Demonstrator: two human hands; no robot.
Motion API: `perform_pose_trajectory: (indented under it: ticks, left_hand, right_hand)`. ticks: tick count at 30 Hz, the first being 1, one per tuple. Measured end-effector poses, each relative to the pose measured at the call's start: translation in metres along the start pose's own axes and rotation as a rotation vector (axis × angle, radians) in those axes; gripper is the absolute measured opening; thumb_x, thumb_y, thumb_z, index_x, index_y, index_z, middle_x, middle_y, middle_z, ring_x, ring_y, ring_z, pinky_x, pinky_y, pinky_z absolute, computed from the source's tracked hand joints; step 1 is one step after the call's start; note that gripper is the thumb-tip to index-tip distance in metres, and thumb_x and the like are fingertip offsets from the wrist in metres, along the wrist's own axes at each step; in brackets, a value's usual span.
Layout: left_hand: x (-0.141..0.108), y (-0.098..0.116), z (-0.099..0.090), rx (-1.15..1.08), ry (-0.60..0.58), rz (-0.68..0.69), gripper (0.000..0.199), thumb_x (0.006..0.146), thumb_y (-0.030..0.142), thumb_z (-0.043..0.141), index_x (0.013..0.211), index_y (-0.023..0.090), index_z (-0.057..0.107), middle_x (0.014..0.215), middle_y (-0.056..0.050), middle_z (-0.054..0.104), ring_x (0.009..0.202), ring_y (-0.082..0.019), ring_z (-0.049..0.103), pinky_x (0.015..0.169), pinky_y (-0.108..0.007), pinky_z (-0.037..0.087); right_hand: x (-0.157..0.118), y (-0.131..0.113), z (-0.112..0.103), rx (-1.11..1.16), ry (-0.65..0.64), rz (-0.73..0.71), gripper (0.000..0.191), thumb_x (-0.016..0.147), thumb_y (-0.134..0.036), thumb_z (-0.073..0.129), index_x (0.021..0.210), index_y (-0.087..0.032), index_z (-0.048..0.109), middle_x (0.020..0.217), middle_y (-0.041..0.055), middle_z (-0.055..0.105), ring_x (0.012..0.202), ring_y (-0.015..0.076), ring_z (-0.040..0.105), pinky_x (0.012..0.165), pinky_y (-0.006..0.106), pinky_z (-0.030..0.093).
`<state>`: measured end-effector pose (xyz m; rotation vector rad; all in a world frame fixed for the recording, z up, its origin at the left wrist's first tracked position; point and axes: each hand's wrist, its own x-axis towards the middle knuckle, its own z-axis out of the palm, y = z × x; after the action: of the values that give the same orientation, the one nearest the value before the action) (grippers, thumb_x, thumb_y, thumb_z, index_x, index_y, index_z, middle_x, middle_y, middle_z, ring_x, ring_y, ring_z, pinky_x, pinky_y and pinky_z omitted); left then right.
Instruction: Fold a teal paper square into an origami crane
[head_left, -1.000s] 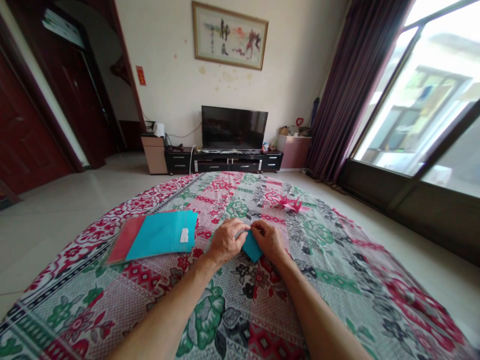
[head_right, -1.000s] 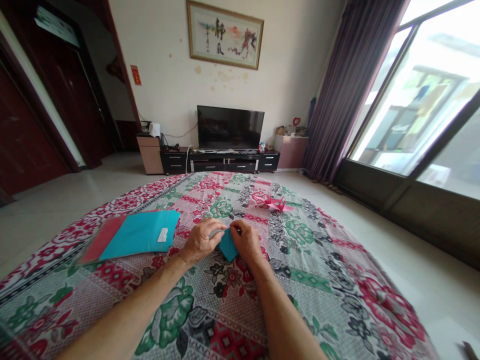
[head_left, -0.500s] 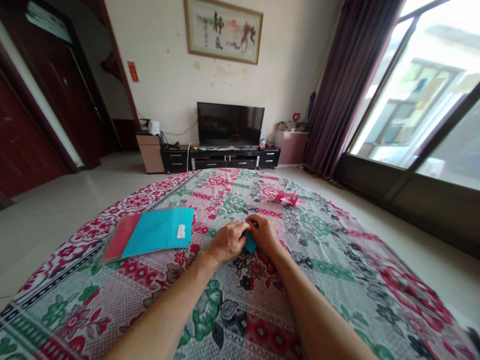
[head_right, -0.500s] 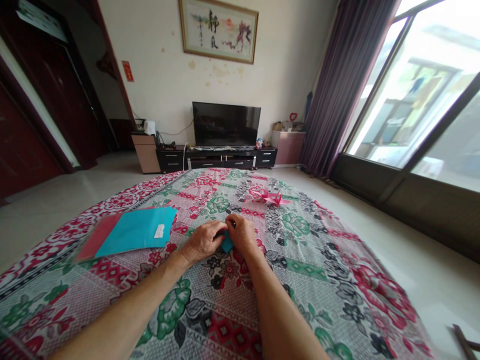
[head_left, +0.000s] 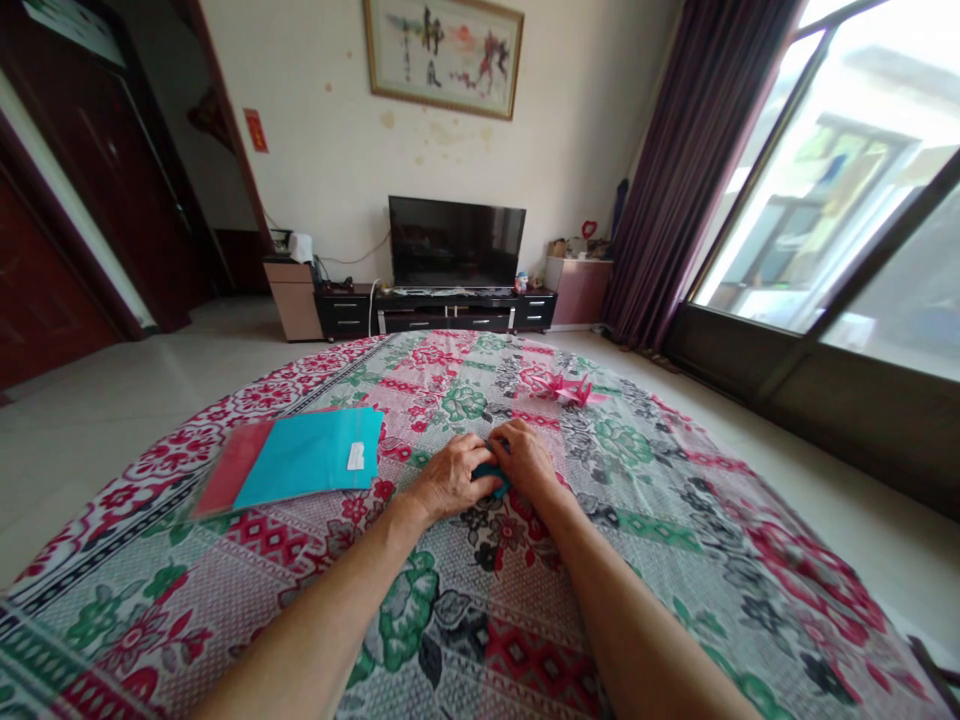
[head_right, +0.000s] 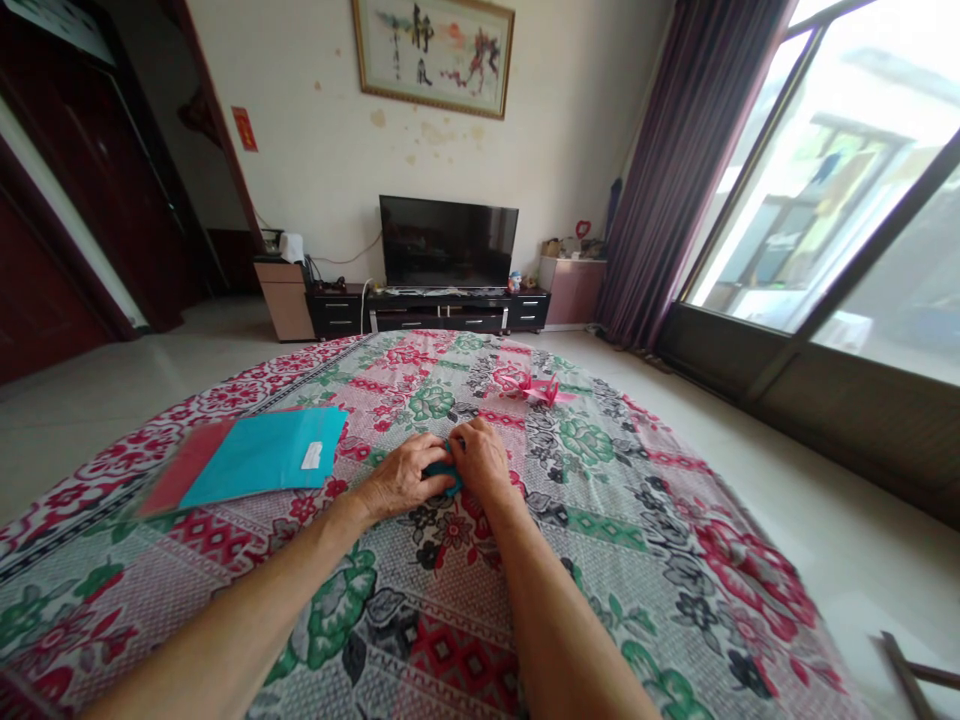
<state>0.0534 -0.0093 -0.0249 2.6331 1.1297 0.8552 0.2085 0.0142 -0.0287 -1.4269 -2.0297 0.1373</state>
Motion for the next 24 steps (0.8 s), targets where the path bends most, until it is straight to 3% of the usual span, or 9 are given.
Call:
perform_pose_trajectory:
  ticks: [9, 17, 21, 24]
  left_hand:
    - [0.002, -0.0001, -0.003, -0.051, -0.07, -0.055, 0.034, 0.069, 0.035, 0.07, 0.098, 0.017, 0.063, 0.102, -0.007, 0.057, 0.098, -0.022, 0.053, 0.088, -0.037, 0.045]
    - [-0.001, 0.0012, -0.0041, -0.055, -0.064, -0.03, 0.032, 0.071, 0.033, 0.068, 0.099, 0.019, 0.063, 0.105, -0.006, 0.057, 0.101, -0.022, 0.053, 0.09, -0.038, 0.045]
    - [-0.0013, -0.0027, -0.0009, -0.093, -0.011, -0.009, 0.017, 0.082, 0.024, 0.055, 0.094, 0.02, 0.066, 0.103, -0.005, 0.061, 0.099, -0.018, 0.055, 0.091, -0.035, 0.044]
    - [-0.0015, -0.0053, 0.0004, -0.047, 0.01, 0.018, 0.017, 0.082, 0.018, 0.053, 0.09, 0.02, 0.068, 0.097, -0.005, 0.063, 0.095, -0.018, 0.056, 0.089, -0.035, 0.045]
  right_hand:
    - [0.0013, 0.0048, 0.0048, 0.005, -0.004, 0.001, 0.014, 0.084, -0.023, 0.053, 0.082, -0.019, 0.066, 0.085, 0.0041, 0.058, 0.081, 0.0141, 0.053, 0.074, 0.024, 0.038]
    - [0.0011, 0.0046, 0.0046, 0.019, -0.002, 0.002, 0.014, 0.084, -0.022, 0.052, 0.081, -0.019, 0.065, 0.086, 0.0039, 0.058, 0.081, 0.0139, 0.053, 0.075, 0.024, 0.038]
    - [0.0005, 0.0029, 0.0032, 0.012, 0.008, 0.001, 0.015, 0.084, -0.022, 0.05, 0.08, -0.018, 0.065, 0.085, 0.0046, 0.058, 0.081, 0.0144, 0.054, 0.075, 0.024, 0.038]
    - [0.0006, 0.0032, 0.0038, 0.009, 0.008, 0.009, 0.013, 0.083, -0.021, 0.052, 0.082, -0.018, 0.064, 0.087, 0.0052, 0.058, 0.083, 0.0154, 0.054, 0.077, 0.025, 0.038]
